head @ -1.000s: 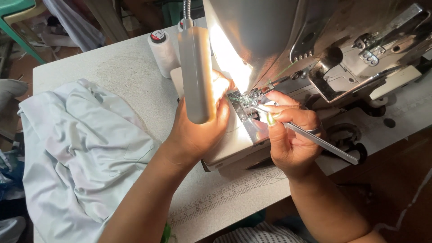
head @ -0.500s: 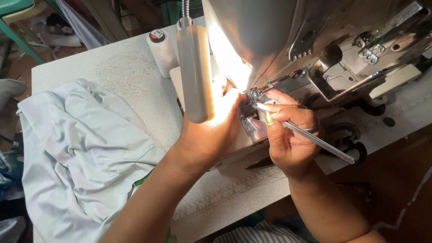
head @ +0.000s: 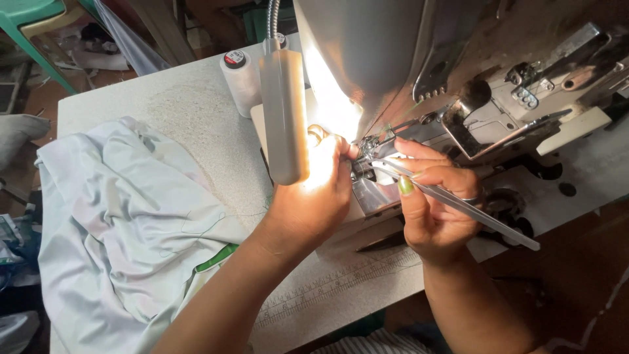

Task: The person threads a sewing machine using a small metal tool to guide the thread through the needle area. They repeatedly pull the thread, adjust its path with the tool, and use scissors to trim excess thread.

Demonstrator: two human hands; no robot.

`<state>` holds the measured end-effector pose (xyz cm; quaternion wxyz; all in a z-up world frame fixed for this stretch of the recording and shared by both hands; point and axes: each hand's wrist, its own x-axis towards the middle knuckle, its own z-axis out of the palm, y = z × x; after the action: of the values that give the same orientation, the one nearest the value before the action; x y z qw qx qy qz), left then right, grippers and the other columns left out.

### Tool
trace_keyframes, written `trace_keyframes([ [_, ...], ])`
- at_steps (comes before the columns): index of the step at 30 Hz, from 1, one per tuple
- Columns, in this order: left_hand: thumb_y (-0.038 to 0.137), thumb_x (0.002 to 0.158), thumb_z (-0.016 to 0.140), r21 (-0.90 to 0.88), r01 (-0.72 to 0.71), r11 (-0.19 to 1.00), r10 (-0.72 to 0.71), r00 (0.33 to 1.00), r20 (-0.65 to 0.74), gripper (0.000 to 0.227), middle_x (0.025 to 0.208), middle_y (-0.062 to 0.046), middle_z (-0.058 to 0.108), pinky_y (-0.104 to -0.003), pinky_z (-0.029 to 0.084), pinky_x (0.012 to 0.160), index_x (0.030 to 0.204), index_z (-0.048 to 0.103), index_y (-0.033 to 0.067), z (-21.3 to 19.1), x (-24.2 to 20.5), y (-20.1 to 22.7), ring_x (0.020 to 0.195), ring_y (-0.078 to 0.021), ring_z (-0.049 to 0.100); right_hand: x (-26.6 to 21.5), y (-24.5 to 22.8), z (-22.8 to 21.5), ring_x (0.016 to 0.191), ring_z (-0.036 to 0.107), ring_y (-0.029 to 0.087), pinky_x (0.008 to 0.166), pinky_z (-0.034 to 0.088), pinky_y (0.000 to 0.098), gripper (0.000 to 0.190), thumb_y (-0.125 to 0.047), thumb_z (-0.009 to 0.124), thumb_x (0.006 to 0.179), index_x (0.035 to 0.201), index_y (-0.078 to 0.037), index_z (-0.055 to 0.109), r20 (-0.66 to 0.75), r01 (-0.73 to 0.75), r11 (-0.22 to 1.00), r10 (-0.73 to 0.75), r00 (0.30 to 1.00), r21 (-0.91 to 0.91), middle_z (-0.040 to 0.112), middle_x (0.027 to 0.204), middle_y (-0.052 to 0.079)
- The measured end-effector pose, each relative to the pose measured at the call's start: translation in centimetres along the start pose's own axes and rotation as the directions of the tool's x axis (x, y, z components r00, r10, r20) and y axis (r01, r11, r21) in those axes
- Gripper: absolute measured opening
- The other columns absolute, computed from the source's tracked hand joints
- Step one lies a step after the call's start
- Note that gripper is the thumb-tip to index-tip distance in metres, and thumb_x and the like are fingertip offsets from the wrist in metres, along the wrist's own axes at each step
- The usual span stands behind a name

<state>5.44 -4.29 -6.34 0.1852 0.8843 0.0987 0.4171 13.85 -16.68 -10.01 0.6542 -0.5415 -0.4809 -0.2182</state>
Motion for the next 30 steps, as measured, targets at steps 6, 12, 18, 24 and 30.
trace_keyframes([
  [6, 0.005, 0.087, 0.048, -0.101, 0.007, 0.995, -0.005, 1.0, 0.017, 0.007, 0.09, -0.004, 0.051, -0.027, 0.042, 0.075, 0.089, 0.054, 0.008, 0.0, 0.4, -0.1, 0.08, -0.0199, 0.052, 0.6, -0.1, -0.2, 0.091, 0.065, 0.044, 0.09, 0.057, 0.0497, 0.011, 0.002, 0.048, 0.089, 0.094, 0.0, 0.038, -0.039, 0.052, 0.999, -0.053, 0.998, -0.015, 0.055, 0.08, 0.021],
  [12, 0.016, 0.088, 0.051, -0.047, 0.142, 0.989, -0.136, 0.984, 0.115, 0.003, 0.097, 0.002, 0.05, -0.022, 0.045, 0.065, 0.09, 0.052, 0.0137, 0.6, 0.3, -0.1, 0.075, -0.0128, 0.054, 0.6, 0.1, -0.3, 0.09, 0.066, 0.044, 0.089, 0.058, 0.0491, 0.011, 0.002, 0.049, 0.088, 0.093, 0.0, 0.039, -0.059, 0.061, 0.998, -0.061, 0.996, -0.005, 0.055, 0.078, 0.02],
  [18, 0.044, 0.092, 0.034, 0.136, 0.45, 0.882, -0.464, 0.785, 0.41, 0.024, 0.115, 0.005, 0.04, -0.041, 0.053, 0.046, 0.098, 0.048, 0.0262, 0.0, 0.9, 1.4, 0.065, -0.018, 0.063, 0.4, 0.0, -0.4, 0.09, 0.066, 0.043, 0.084, 0.057, 0.0418, 0.011, 0.0, 0.049, 0.089, 0.093, 0.0, 0.039, -0.056, 0.024, 1.0, -0.024, 0.998, 0.004, 0.056, 0.085, 0.029],
  [24, 0.019, 0.093, 0.048, -0.031, 0.033, 0.999, -0.029, 0.991, 0.129, 0.012, 0.091, -0.003, 0.049, -0.027, 0.041, 0.082, 0.088, 0.055, 0.0099, 0.8, 0.5, -1.0, 0.082, -0.018, 0.052, 0.5, 0.0, -0.6, 0.089, 0.066, 0.042, 0.086, 0.057, 0.0433, 0.01, 0.0, 0.049, 0.088, 0.093, 0.0, 0.04, -0.062, 0.021, 1.0, -0.021, 0.998, 0.013, 0.056, 0.081, 0.025],
  [30, 0.008, 0.09, 0.049, 0.068, -0.112, 0.991, 0.113, 0.993, -0.019, 0.013, 0.083, -0.004, 0.05, -0.032, 0.042, 0.066, 0.079, 0.055, 0.0091, 0.0, 0.9, -0.1, 0.069, -0.0213, 0.05, 0.5, -0.2, -0.4, 0.09, 0.065, 0.044, 0.089, 0.056, 0.0468, 0.009, -0.001, 0.049, 0.088, 0.092, 0.0, 0.04, -0.044, 0.008, 1.0, -0.008, 0.999, 0.0, 0.056, 0.081, 0.026],
])
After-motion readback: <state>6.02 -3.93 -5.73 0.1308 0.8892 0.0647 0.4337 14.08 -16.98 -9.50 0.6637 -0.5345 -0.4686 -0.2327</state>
